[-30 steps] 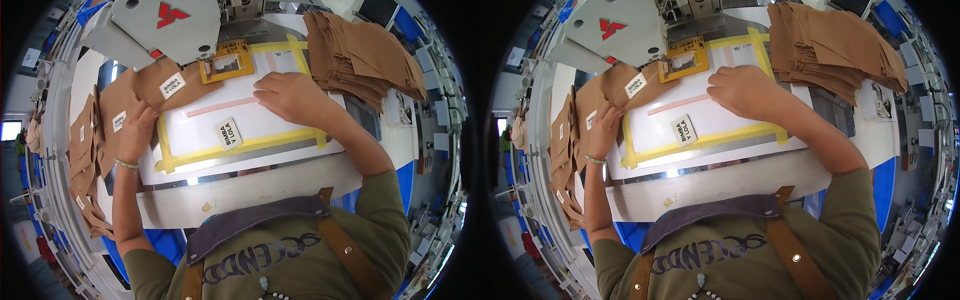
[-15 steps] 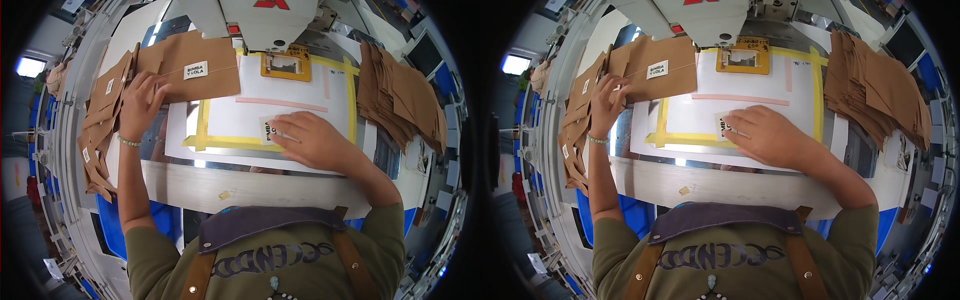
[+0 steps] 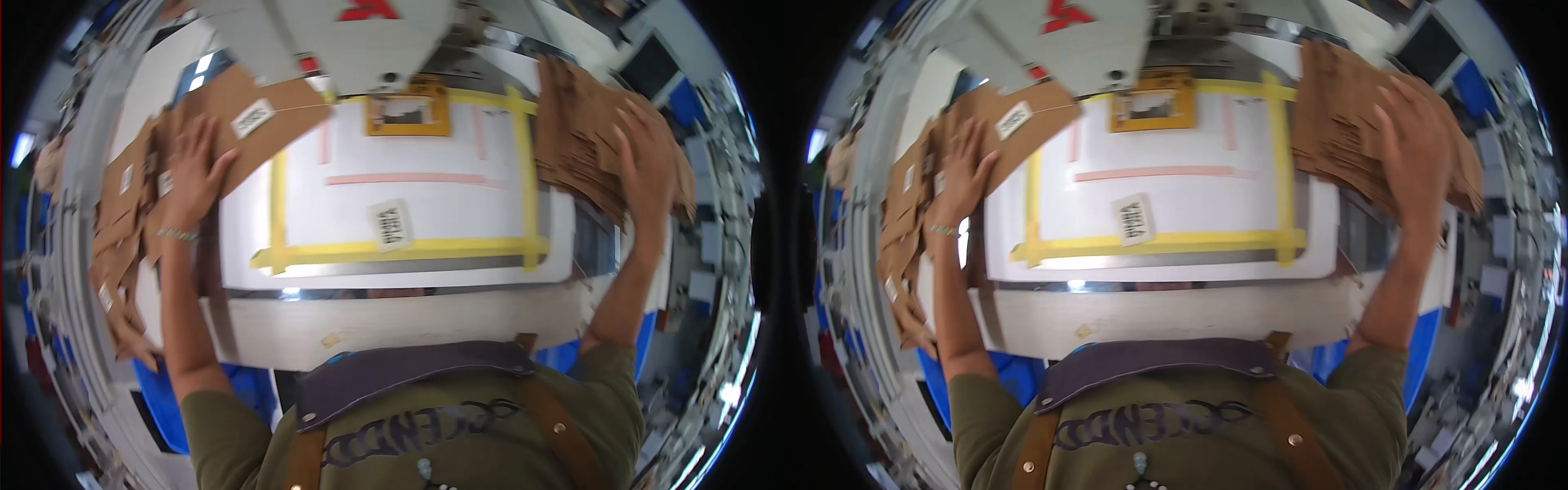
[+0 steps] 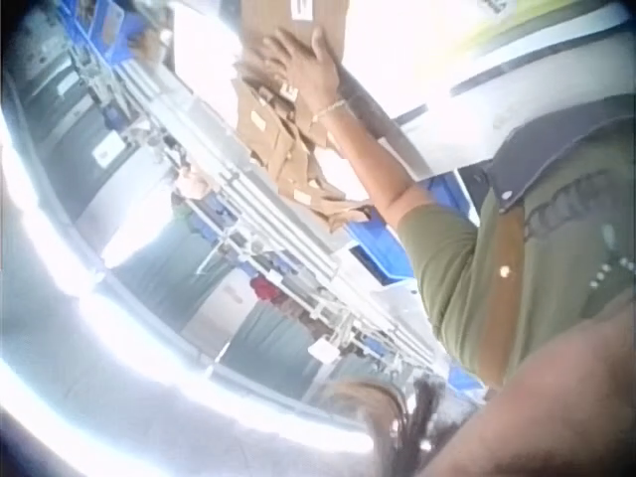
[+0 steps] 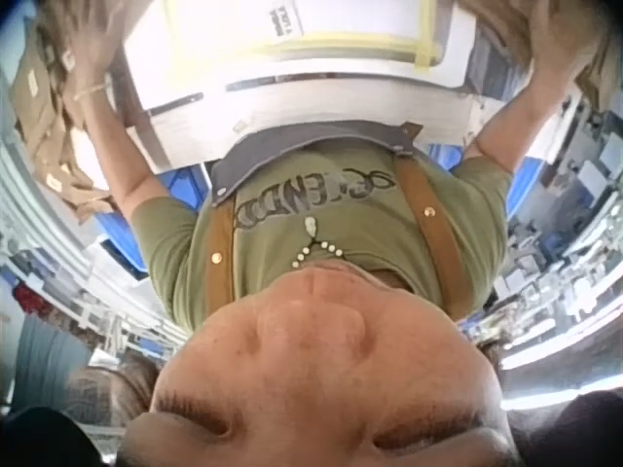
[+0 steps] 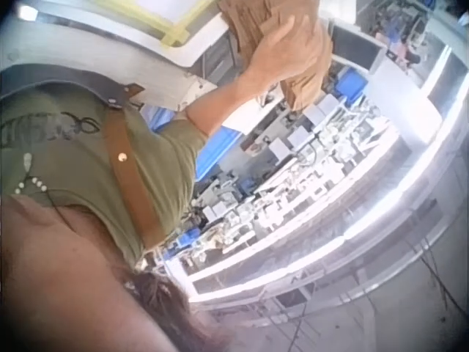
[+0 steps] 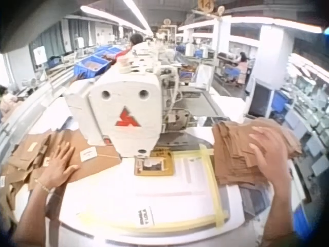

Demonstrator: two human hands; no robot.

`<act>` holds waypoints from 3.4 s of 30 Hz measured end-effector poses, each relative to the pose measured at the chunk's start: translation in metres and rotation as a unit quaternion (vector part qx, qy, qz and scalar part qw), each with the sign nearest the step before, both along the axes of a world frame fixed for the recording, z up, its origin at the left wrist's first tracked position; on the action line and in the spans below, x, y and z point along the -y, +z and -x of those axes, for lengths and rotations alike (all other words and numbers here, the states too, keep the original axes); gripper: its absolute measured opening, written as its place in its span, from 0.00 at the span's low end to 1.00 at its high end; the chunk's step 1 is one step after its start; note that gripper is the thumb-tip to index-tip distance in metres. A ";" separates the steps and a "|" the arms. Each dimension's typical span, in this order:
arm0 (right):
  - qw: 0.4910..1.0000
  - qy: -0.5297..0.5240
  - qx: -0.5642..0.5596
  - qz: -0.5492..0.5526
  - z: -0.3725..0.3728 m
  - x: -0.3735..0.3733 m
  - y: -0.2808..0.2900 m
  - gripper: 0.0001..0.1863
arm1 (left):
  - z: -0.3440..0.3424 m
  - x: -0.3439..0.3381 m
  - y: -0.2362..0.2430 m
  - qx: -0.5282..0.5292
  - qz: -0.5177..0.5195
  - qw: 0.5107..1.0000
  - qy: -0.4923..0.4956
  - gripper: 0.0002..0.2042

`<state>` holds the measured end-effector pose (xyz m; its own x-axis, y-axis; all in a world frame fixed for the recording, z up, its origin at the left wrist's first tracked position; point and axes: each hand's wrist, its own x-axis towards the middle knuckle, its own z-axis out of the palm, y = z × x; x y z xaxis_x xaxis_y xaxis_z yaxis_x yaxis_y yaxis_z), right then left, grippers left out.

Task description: Sewing 'Bimba y Lola' labels onto brown leather fabric pieces using an industrial sewing machine.

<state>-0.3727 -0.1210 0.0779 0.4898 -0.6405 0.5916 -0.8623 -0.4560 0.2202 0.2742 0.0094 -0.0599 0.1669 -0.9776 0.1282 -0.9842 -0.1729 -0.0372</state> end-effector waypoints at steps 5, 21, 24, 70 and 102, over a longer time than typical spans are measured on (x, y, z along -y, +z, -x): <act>0.997 -0.030 0.071 -0.023 0.023 0.017 -0.016 0.15 | -0.084 -0.025 -0.034 0.097 0.000 0.987 0.125 0.37; 0.992 -0.084 0.082 -0.041 0.017 0.029 -0.040 0.13 | 0.094 0.002 0.034 -0.050 0.070 0.987 -0.138 0.26; 0.996 -0.021 0.078 0.047 -0.012 0.026 -0.035 0.12 | 0.091 0.012 0.015 -0.016 0.035 0.991 -0.126 0.30; 0.925 0.261 0.015 -0.275 -0.110 -0.044 -0.107 0.33 | 0.173 -0.030 0.034 -0.116 0.063 0.950 -0.283 0.30; 0.915 0.251 -0.009 -0.315 -0.104 -0.042 -0.108 0.31 | 0.158 -0.033 0.029 -0.163 0.031 0.954 -0.252 0.32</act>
<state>-0.2685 -0.0788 -0.0301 0.8222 -0.5430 0.1706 -0.5078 -0.8352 -0.2112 0.1166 0.0427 -0.0307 -0.2805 -0.9368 0.2089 -0.9010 0.3320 0.2792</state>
